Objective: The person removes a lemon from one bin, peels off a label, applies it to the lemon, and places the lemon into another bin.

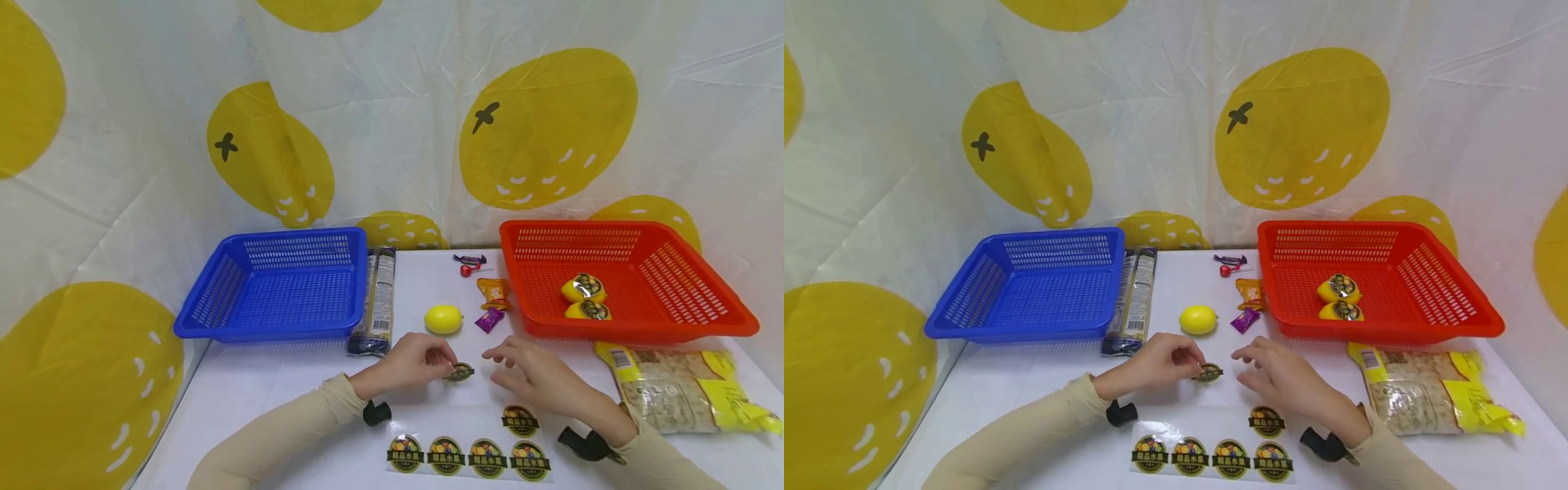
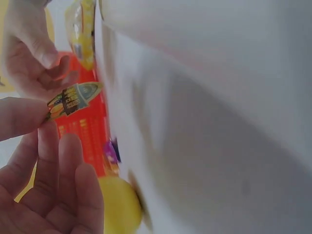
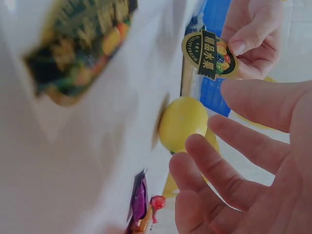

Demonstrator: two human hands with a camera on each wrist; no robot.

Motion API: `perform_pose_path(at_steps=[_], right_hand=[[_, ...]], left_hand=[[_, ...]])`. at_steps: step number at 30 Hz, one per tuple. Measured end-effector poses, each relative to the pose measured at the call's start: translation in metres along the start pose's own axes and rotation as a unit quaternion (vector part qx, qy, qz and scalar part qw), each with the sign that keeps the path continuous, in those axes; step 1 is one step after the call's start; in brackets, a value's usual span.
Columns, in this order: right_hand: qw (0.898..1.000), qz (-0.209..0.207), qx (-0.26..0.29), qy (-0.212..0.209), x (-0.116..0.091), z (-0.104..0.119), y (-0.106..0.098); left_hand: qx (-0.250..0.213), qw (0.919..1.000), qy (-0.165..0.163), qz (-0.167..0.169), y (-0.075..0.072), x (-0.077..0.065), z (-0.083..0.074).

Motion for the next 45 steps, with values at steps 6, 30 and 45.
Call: perform_pose_path(at_steps=[6,30,45], right_hand=[[0.999,-0.027,0.033,-0.003,0.023,-0.003,0.007],[0.994,-0.068,0.037,0.076,0.100,-0.002,0.039],[0.996,-0.046,0.075,0.027,0.114,-0.006,0.044]], left_hand=[[-0.001,0.9996,-0.011,-0.026,-0.008,0.001,0.011],[0.000,0.9977,-0.043,-0.052,-0.018,-0.002,0.024],[-0.017,0.9944,-0.061,-0.084,-0.024,-0.001,0.024]])
Point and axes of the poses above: each hand's wrist, its own x-axis towards the middle knuckle, its own y-axis out of the palm, z = x × y, the point moved 3 cm from there along x, towards the middle knuckle, and after that the axes turned 3 degrees about y, right-handed, at the moved point
